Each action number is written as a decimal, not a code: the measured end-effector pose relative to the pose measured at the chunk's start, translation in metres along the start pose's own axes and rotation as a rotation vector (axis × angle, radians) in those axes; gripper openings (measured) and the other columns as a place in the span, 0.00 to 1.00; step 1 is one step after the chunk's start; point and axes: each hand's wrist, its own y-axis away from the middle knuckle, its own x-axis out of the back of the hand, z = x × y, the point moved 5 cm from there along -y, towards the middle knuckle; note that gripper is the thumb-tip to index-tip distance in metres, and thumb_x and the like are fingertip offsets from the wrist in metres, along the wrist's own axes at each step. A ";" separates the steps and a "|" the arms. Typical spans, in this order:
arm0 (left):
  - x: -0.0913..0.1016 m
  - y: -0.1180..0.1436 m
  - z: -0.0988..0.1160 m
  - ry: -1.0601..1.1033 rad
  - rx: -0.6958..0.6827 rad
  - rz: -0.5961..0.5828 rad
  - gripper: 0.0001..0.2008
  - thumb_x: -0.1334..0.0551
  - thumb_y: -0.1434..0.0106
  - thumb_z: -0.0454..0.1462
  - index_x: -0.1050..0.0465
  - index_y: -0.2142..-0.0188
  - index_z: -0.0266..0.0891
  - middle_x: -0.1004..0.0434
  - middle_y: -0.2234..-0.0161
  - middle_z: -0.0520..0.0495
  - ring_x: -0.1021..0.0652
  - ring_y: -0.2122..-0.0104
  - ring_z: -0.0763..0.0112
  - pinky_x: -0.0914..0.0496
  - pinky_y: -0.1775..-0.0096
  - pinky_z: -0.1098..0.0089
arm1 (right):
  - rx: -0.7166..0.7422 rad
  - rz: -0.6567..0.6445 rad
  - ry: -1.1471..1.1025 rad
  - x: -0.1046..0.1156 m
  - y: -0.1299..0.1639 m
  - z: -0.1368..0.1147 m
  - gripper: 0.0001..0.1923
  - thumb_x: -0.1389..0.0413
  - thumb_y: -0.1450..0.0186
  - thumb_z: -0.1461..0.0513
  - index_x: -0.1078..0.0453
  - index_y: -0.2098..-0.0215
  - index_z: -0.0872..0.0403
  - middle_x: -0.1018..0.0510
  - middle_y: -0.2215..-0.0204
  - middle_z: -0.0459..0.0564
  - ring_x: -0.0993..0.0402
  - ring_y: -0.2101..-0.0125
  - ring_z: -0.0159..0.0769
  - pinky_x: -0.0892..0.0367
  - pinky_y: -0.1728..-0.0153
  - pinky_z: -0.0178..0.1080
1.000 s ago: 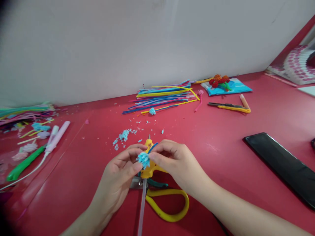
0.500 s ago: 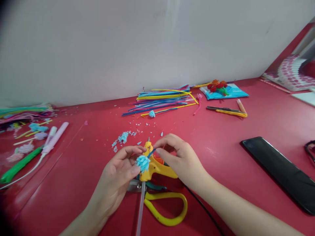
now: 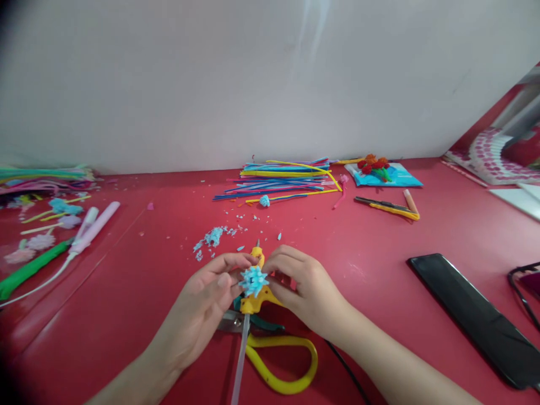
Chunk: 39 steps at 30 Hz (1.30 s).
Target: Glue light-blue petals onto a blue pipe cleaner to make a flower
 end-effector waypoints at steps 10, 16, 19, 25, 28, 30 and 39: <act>0.007 0.000 0.004 -0.108 -0.058 0.069 0.02 0.36 0.45 0.34 0.28 0.71 0.39 0.28 0.76 0.53 0.29 0.76 0.77 0.36 0.70 0.75 | -0.056 0.138 -0.252 0.001 0.002 0.009 0.09 0.47 0.41 0.69 0.30 0.64 0.52 0.23 0.65 0.48 0.27 0.63 0.35 0.33 0.61 0.37; -0.001 0.003 -0.002 -0.195 0.020 0.010 0.06 0.39 0.42 0.38 0.25 0.70 0.38 0.28 0.80 0.51 0.29 0.80 0.74 0.37 0.72 0.72 | -0.036 0.150 -0.243 -0.001 0.005 0.008 0.11 0.48 0.41 0.70 0.31 0.62 0.51 0.24 0.63 0.48 0.27 0.61 0.36 0.33 0.60 0.38; -0.003 0.005 -0.002 -0.172 0.014 0.002 0.06 0.38 0.43 0.37 0.24 0.68 0.38 0.29 0.83 0.52 0.30 0.81 0.74 0.38 0.73 0.72 | -0.051 0.142 -0.169 -0.003 0.006 0.008 0.10 0.49 0.41 0.70 0.31 0.63 0.52 0.24 0.64 0.48 0.27 0.63 0.35 0.33 0.60 0.38; -0.004 0.006 -0.002 -0.107 0.012 -0.089 0.05 0.40 0.41 0.36 0.27 0.65 0.39 0.25 0.73 0.49 0.25 0.72 0.71 0.34 0.65 0.70 | 0.028 0.163 0.024 -0.002 0.005 0.000 0.09 0.49 0.40 0.69 0.33 0.64 0.52 0.24 0.66 0.48 0.28 0.65 0.34 0.34 0.63 0.36; -0.007 0.006 -0.004 -0.025 0.015 -0.140 0.10 0.40 0.41 0.36 0.31 0.59 0.41 0.26 0.66 0.48 0.24 0.66 0.68 0.33 0.59 0.65 | 0.075 0.179 0.118 -0.003 0.005 -0.003 0.08 0.49 0.39 0.70 0.33 0.64 0.52 0.25 0.67 0.49 0.28 0.66 0.33 0.34 0.64 0.36; -0.008 0.006 -0.004 -0.004 0.014 -0.151 0.11 0.39 0.41 0.36 0.33 0.58 0.41 0.27 0.66 0.48 0.25 0.66 0.68 0.33 0.59 0.64 | 0.107 0.181 0.162 -0.005 0.005 -0.004 0.08 0.50 0.38 0.69 0.34 0.64 0.51 0.26 0.68 0.49 0.29 0.67 0.33 0.34 0.65 0.36; -0.008 0.003 0.001 0.107 0.055 -0.138 0.07 0.40 0.41 0.35 0.33 0.63 0.36 0.26 0.69 0.46 0.25 0.70 0.69 0.33 0.64 0.68 | 0.264 0.226 0.331 -0.004 0.009 -0.013 0.10 0.49 0.38 0.69 0.34 0.61 0.51 0.27 0.67 0.51 0.31 0.68 0.36 0.34 0.67 0.39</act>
